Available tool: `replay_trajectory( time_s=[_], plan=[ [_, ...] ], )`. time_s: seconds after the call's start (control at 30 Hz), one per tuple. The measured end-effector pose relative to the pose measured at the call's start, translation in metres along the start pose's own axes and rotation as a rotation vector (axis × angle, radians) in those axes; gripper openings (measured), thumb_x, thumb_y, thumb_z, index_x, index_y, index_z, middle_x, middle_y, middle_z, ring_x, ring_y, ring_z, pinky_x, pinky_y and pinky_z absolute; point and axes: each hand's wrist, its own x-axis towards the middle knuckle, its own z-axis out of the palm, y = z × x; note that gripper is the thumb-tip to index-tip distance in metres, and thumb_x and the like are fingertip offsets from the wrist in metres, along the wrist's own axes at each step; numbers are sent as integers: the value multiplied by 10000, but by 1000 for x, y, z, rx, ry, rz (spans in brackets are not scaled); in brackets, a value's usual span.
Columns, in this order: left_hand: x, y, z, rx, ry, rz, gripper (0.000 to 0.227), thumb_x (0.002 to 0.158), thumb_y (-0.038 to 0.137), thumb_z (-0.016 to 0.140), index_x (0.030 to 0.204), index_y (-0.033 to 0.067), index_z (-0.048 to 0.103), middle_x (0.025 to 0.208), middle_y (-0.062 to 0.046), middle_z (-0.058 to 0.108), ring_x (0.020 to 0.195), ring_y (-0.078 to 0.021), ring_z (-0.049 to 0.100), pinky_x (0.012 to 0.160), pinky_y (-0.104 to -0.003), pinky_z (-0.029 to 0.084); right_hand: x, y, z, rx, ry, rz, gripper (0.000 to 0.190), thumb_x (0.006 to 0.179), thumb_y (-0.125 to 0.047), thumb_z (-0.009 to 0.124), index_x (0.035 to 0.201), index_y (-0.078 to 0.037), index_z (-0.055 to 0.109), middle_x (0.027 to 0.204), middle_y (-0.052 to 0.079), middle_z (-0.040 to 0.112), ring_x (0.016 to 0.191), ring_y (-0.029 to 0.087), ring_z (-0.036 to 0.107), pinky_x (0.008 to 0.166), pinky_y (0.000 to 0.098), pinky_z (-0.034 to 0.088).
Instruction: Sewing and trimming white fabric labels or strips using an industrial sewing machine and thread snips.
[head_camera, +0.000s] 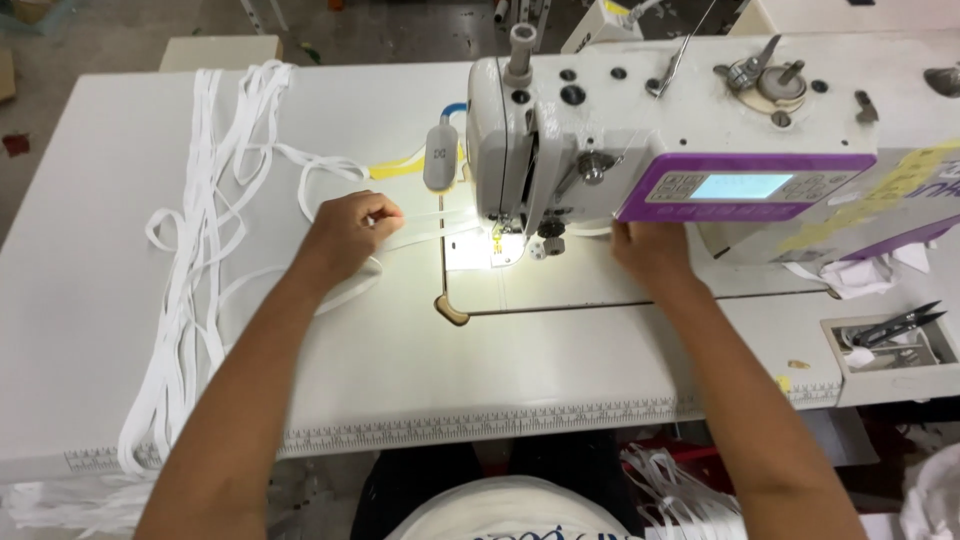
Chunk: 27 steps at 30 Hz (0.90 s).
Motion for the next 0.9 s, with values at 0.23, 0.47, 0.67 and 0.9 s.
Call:
replay_trajectory(
  time_s=[0.23,0.47,0.67,0.9],
  plan=[
    [-61,-12,-33,-28,-93,-208,180,932,210,682,1072,159,783,914,-85,747,820,-239,668,780,-381,531,-54,-14,-140,648,-158,151,215,1005,35,626,1110,-84,771,949,74,760,931,222,732,910,382,557],
    [-123,40,-93,-147,-102,-557,260,1007,190,582,1183,127,762,974,-26,703,901,-166,560,889,-297,431,-92,-19,-226,766,-293,430,252,1049,-16,550,1210,-40,742,984,91,743,1001,216,691,1028,393,540],
    [-168,21,-126,-76,-65,-631,239,1000,148,635,1144,66,806,933,-50,701,661,-178,410,656,-306,325,-137,20,-243,945,-251,631,237,1092,37,512,1222,95,702,641,111,421,663,236,369,669,397,350],
    [-225,-65,-145,-309,144,-317,273,1048,-42,512,1258,-115,671,1041,-233,709,997,-258,635,1124,-367,462,-183,93,-234,1102,-301,584,324,1124,-32,393,1231,162,630,625,45,196,593,250,241,634,424,242]
  ],
)
